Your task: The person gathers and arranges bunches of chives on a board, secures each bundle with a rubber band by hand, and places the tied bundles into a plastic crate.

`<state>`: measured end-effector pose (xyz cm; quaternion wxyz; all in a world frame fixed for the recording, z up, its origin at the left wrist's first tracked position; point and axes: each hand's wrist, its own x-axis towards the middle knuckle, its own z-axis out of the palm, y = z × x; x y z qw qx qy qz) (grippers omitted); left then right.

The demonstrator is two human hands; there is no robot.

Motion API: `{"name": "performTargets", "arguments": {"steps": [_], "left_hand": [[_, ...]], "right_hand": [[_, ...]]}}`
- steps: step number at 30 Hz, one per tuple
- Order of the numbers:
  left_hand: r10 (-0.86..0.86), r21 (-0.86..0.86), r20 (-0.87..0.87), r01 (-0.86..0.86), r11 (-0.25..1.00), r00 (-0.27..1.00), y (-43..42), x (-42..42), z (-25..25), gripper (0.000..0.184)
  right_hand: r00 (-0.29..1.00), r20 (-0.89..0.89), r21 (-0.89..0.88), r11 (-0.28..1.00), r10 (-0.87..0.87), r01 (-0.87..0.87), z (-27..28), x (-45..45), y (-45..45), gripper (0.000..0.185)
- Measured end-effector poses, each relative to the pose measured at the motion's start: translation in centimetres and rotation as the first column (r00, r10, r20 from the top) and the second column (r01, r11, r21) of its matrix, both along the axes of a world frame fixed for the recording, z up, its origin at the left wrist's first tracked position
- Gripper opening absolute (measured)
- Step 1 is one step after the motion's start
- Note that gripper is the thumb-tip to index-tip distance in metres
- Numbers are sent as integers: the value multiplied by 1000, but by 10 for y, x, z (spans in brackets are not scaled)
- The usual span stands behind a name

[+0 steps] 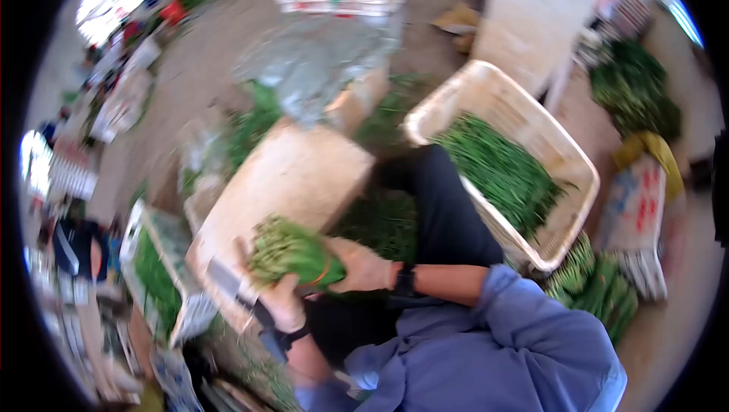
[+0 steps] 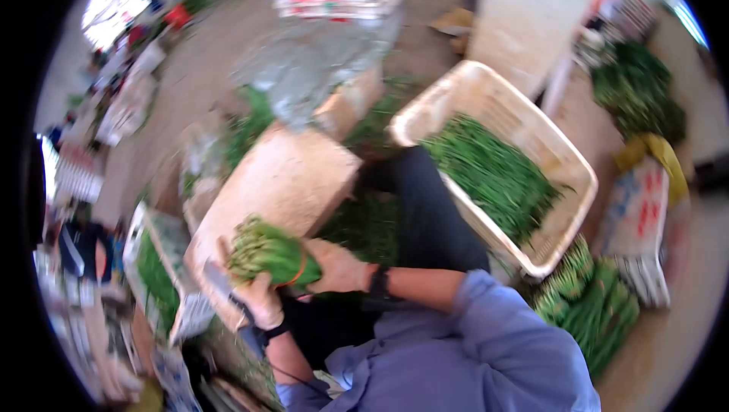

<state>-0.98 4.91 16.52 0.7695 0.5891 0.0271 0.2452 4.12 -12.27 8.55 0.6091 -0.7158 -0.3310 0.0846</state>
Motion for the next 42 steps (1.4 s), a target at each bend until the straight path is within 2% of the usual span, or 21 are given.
{"name": "performTargets", "arguments": {"steps": [4,7,9,11,12,13,16,17,19,20,22,23,25,28,29,30,31,35,37,39,42], "left_hand": [[-14,-124,-33,10,992,999,-8,12,-1,91],[-87,-140,-138,68,988,987,-14,18,17,108],[-71,139,-164,95,986,984,-19,22,35,109],[-193,117,-149,211,971,970,-16,32,47,125],[-178,175,-229,220,960,957,-9,31,51,126],[-152,276,-171,196,941,973,-6,40,49,126],[-204,241,-215,255,937,955,-15,42,59,140],[-189,74,-248,213,974,950,-18,48,62,147],[-286,210,-75,295,932,955,-18,56,54,146],[-332,186,-70,340,922,941,-6,66,44,144],[-341,118,-74,348,930,937,19,89,-3,105],[-220,9,-193,226,974,956,20,96,-19,89],[-268,94,-357,320,943,895,37,95,-78,69],[-324,-189,-579,263,946,749,72,90,-172,66],[-392,-420,-624,133,898,675,82,89,-195,68],[-408,-489,-648,59,870,644,107,85,-230,67],[-426,-551,-668,-21,834,610,127,77,-257,66],[-286,-381,-804,-83,921,521,123,71,-244,60],[-331,-415,-764,-29,909,553,130,67,-248,59],[-306,-398,-759,-37,916,575,136,69,-256,58],[-278,-335,-794,-8,942,541,129,72,-242,65]], "right_hand": [[994,-79,-94,993,-81,73,10,-3,-9,96],[986,-104,-94,988,-131,121,8,-5,-15,97],[985,-113,-42,991,-134,130,8,-5,-20,98],[986,-127,15,993,-110,113,10,-5,-26,100],[986,-127,32,993,-106,111,13,-5,-29,101],[986,-132,53,992,-107,114,17,-5,-32,100],[984,-143,137,983,-103,123,27,-2,-40,98],[977,-193,180,976,-88,123,29,0,-47,98],[956,-290,265,955,-53,134,50,9,-67,96],[947,-319,340,928,-38,152,51,14,-74,94],[937,-340,396,891,-81,221,62,26,-100,94],[932,-336,396,878,-133,268,74,30,-123,93],[928,-290,440,828,-234,347,96,39,-175,89],[835,-488,478,722,-255,500,121,34,-266,71],[798,-527,475,677,-293,562,125,30,-299,66],[812,-551,582,608,-195,540,128,23,-332,56],[746,-608,487,614,-273,621,120,12,-373,50],[494,-709,275,448,-504,851,118,-61,-495,46],[314,-692,122,324,-650,938,108,-105,-541,48],[102,-677,-86,216,-729,973,92,-152,-586,46],[-34,-682,-258,197,-731,946,53,-213,-639,44]]}}
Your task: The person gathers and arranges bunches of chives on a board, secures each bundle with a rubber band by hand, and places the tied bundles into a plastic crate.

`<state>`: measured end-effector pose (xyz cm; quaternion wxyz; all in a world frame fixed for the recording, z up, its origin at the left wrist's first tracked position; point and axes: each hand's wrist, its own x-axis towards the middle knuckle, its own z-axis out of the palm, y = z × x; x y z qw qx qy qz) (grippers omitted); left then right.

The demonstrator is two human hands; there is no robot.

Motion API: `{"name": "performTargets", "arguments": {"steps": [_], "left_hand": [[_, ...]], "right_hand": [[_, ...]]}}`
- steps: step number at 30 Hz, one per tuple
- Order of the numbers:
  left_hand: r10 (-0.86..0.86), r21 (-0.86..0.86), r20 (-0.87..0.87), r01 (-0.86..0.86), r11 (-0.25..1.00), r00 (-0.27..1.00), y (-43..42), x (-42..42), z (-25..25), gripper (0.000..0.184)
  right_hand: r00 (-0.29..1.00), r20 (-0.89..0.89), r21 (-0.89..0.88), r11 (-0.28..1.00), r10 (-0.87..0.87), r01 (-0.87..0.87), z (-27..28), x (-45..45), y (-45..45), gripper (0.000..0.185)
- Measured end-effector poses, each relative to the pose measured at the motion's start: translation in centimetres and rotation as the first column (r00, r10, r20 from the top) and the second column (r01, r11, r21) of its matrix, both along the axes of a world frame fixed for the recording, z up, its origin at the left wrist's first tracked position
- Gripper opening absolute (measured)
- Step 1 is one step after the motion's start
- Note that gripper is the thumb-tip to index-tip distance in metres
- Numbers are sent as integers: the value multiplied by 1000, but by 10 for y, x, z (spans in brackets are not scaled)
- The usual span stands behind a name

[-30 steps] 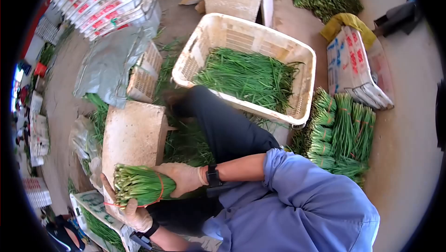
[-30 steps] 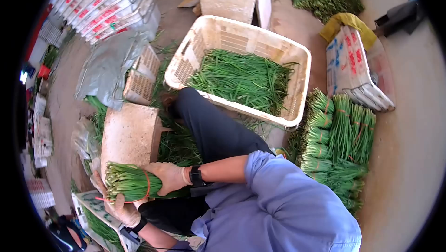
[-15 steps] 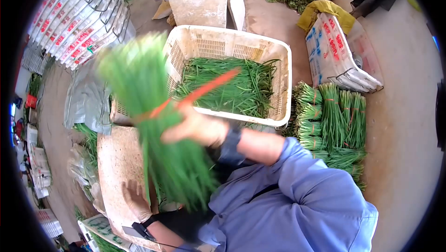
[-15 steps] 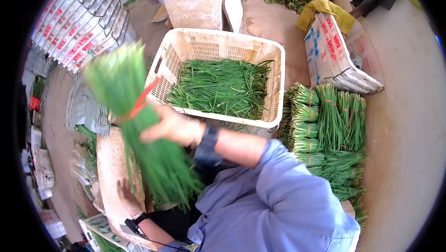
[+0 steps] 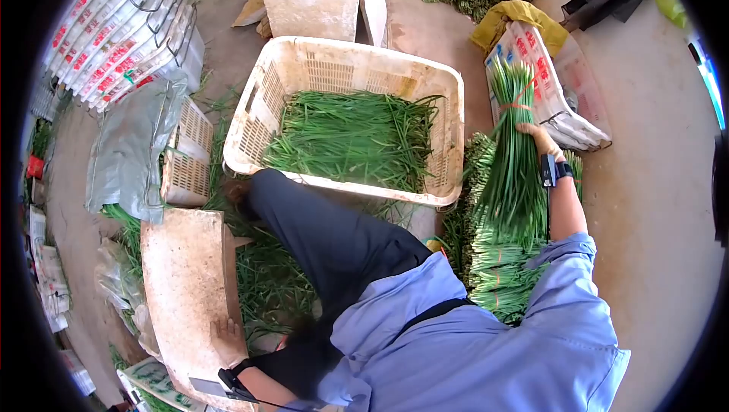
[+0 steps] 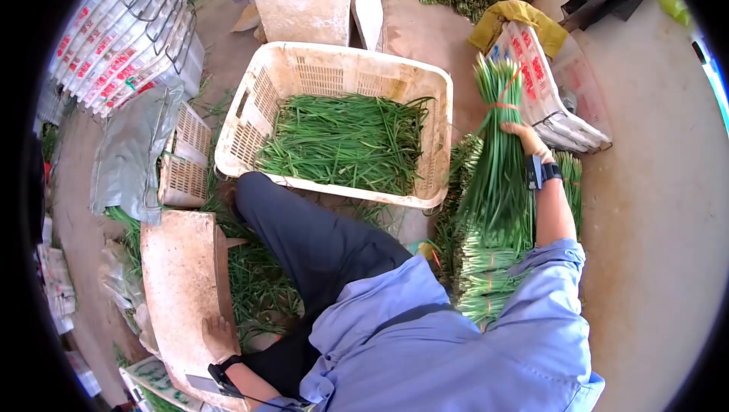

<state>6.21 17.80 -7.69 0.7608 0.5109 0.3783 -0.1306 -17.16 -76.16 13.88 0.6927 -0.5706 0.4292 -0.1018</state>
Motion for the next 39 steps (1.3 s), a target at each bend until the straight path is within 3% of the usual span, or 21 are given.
{"name": "performTargets", "arguments": {"steps": [1,2,3,4,5,7,10,11,14,15,17,18,19,24,29,31,32,33,35,39], "left_hand": [[-15,-8,3,15,1000,1000,-4,-1,2,67],[-17,8,2,17,1000,1000,-7,-2,5,69],[-21,27,1,21,999,1000,-10,-4,8,70],[-21,45,1,21,999,1000,-12,-5,9,71],[-26,46,2,26,999,1000,-13,-6,12,71],[-33,48,3,33,998,999,-11,-13,15,71],[-12,55,-39,14,998,999,-9,-22,19,72],[-23,61,-38,25,998,999,-8,-24,19,72],[-16,67,-32,18,998,999,0,-32,11,70],[-41,95,-36,45,994,998,-3,-34,10,69],[-89,153,-50,96,984,995,-5,-37,11,68],[-110,184,-56,119,976,992,-8,-38,12,68],[-132,216,-64,142,966,989,-10,-41,13,67],[-208,322,-86,225,920,974,-25,-43,18,61],[-172,368,-95,195,909,981,-38,-47,35,48],[-150,386,-74,167,907,986,-40,-50,42,42],[-163,401,-87,184,897,983,-38,-51,41,50],[-175,414,-103,202,887,979,-36,-54,42,59],[-127,420,-96,156,894,987,-42,-60,47,47],[-107,465,-100,141,874,989,-56,-64,56,40]], "right_hand": [[998,-61,5,1000,13,-12,-32,-24,-34,44],[979,-203,-228,970,37,-84,-50,-43,-55,48],[920,-391,-297,946,7,-134,-94,-74,-103,54],[867,-495,-400,902,-62,-164,-91,-79,-89,57],[901,-422,-364,929,-105,-62,-113,-94,-93,57],[822,-537,-523,839,-189,-148,-115,-102,-74,66],[565,-720,-642,698,-405,-317,-140,-107,-67,77],[487,-759,-612,729,-432,-307,-148,-106,-67,86],[415,-776,-611,729,-475,-308,-163,-92,-43,93],[346,-842,-525,778,-415,-344,-174,-89,-40,114],[206,-922,-385,831,-327,-402,-227,-91,-42,133],[205,-926,-368,885,-318,-284,-228,-80,-31,142],[178,-921,-387,875,-348,-291,-222,-77,-23,143],[321,-904,-388,858,-283,-335,-216,-102,-52,127],[480,-691,-682,708,-540,-185,-244,-109,-106,124],[640,-583,-739,654,-500,-162,-259,-100,-128,122],[624,-685,-624,745,-375,-237,-240,-78,-124,120],[544,-744,-633,671,-388,-386,-249,-67,-124,113],[408,-863,-492,681,-299,-542,-219,-34,-98,107],[419,-863,-464,769,-281,-439,-289,-72,-166,105]]}}
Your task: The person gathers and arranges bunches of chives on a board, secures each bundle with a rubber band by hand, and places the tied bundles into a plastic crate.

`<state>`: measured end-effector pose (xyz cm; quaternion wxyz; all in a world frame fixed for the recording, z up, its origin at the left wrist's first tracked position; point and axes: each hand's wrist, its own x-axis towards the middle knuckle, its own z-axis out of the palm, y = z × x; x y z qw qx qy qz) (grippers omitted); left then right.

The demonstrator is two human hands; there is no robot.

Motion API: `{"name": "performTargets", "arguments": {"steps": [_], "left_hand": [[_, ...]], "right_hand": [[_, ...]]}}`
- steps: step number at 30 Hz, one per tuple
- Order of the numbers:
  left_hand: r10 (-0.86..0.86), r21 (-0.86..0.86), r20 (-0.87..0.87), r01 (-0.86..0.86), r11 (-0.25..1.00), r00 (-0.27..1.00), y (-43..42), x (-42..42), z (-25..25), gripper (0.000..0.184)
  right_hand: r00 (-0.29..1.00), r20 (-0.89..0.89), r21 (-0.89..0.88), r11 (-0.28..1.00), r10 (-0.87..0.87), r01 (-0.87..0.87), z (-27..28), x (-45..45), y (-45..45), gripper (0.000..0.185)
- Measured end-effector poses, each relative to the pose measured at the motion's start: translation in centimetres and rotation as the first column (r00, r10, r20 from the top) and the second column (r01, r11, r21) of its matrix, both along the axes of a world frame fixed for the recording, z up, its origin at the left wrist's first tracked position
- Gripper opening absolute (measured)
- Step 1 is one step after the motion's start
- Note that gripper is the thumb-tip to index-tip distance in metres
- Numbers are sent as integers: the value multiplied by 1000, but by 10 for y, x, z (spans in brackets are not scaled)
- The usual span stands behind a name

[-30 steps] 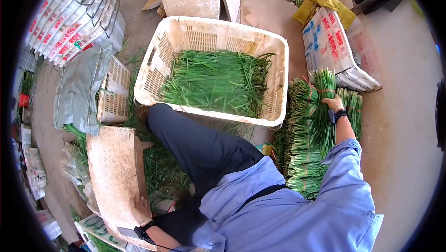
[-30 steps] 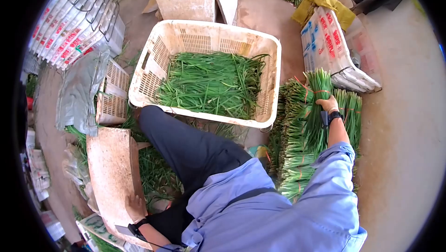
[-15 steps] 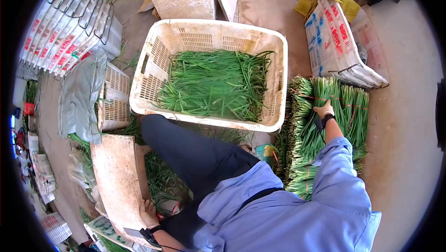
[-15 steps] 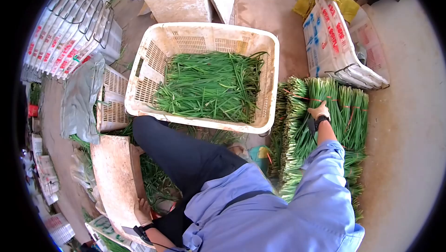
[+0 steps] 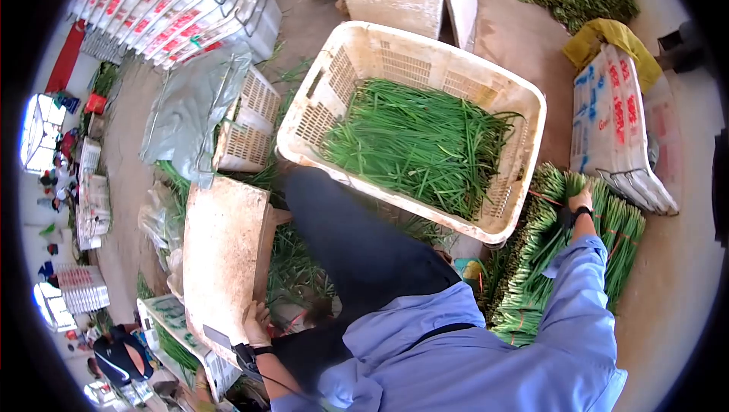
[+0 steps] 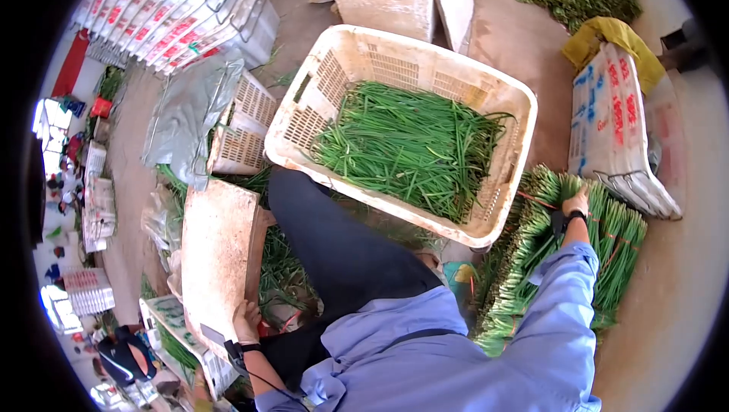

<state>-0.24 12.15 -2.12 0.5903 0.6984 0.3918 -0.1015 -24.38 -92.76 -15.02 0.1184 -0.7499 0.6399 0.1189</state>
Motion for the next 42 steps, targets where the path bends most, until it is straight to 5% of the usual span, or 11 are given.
{"name": "performTargets", "arguments": {"steps": [6,8,10,12,15,19,26,32,39,40,42], "left_hand": [[-5,-62,74,10,998,997,-32,7,35,29],[-13,-116,263,45,992,965,-32,13,42,20],[132,-120,375,-93,988,918,-41,17,64,13],[168,-56,426,-160,986,889,-26,12,77,14],[252,-112,598,-232,966,761,-10,-3,113,17],[339,-134,728,-361,923,596,44,-50,135,16],[646,-201,631,-714,670,429,96,-193,62,10],[850,-198,226,-832,518,476,55,-313,-53,12],[900,-141,-238,-929,341,366,-16,-389,-157,17],[889,-133,-259,-925,355,378,-24,-389,-158,19],[869,-143,-255,-905,400,424,-30,-391,-166,21]], "right_hand": [[920,-26,27,921,390,-390,-49,-40,-82,96],[398,-416,-47,418,817,-907,-65,-45,-110,78],[927,330,-214,970,180,-112,12,26,-35,67],[902,315,-362,916,295,-173,52,84,11,64],[665,376,-552,733,645,-398,62,155,48,56],[314,712,-371,716,628,-591,93,257,173,56],[-84,680,-142,19,728,-990,115,354,388,99],[236,766,289,8,597,-957,14,405,392,35],[347,895,242,348,280,-906,58,337,437,44],[398,906,423,373,-147,-826,26,331,437,43],[505,827,558,462,-246,-690,34,327,443,43]]}}
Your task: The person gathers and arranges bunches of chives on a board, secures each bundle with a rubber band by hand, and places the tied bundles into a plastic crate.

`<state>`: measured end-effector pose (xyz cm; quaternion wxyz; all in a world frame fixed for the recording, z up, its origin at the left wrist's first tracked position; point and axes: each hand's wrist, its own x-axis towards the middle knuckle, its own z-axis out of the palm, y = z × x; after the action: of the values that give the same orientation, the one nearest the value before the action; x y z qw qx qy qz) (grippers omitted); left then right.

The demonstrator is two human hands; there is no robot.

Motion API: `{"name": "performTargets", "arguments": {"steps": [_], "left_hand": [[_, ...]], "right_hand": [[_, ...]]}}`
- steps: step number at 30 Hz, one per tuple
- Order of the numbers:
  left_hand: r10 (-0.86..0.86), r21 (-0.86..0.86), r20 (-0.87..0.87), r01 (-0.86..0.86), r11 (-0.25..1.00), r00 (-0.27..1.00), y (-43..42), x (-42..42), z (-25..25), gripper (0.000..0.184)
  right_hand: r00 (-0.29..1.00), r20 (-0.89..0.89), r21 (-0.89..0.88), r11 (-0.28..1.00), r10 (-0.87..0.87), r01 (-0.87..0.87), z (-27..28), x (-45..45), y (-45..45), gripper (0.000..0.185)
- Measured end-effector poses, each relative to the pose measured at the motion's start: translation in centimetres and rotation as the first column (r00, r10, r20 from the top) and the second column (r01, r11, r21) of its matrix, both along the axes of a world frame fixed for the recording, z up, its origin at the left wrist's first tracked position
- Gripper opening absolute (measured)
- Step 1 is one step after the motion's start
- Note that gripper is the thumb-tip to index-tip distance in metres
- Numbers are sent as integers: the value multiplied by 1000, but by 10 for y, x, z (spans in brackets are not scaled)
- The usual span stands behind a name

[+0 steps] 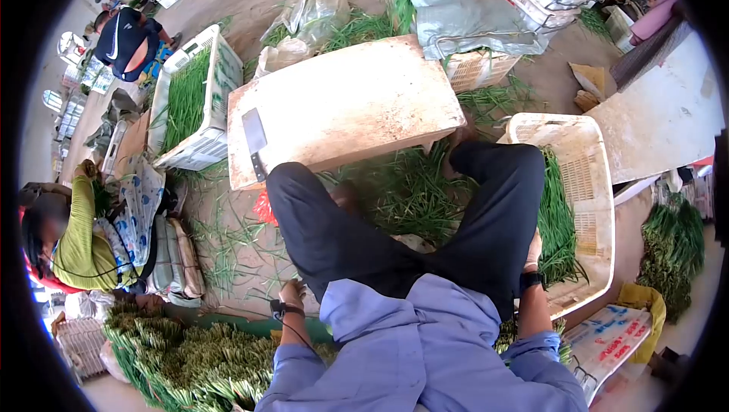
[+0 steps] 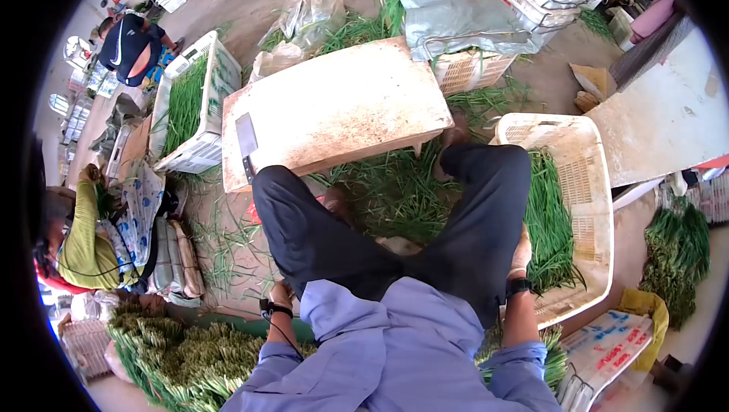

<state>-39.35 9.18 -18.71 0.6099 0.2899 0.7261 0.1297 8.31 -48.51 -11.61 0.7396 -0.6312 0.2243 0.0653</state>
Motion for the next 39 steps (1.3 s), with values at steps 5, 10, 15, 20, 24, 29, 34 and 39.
{"name": "performTargets", "arguments": {"steps": [5,10,15,20,24,29,34,39], "left_hand": [[-86,31,-42,88,996,995,4,2,1,29],[-157,77,-94,164,983,983,11,7,5,33],[-180,84,-101,188,979,978,14,17,6,33],[-168,74,-82,174,982,982,4,9,-2,33],[-144,72,-77,149,986,987,-10,-3,0,33],[-104,61,-69,108,992,992,-36,-24,0,33],[-86,60,-45,89,994,995,-53,-28,-1,33],[-74,56,-13,74,996,997,-65,-32,-5,34]], "right_hand": [[936,-144,-789,534,320,-304,-6,7,-12,36],[931,-71,-970,195,358,-149,25,-9,12,43],[902,6,-942,304,432,-139,-52,-5,-47,47],[910,-138,-968,141,392,-207,20,-6,7,50],[921,-252,-955,79,298,-287,53,-5,39,59],[928,-225,-955,120,296,-270,67,-8,51,61],[923,-179,-953,171,342,-248,65,-9,48,57],[915,-133,-950,215,381,-228,57,-8,39,52]]}}
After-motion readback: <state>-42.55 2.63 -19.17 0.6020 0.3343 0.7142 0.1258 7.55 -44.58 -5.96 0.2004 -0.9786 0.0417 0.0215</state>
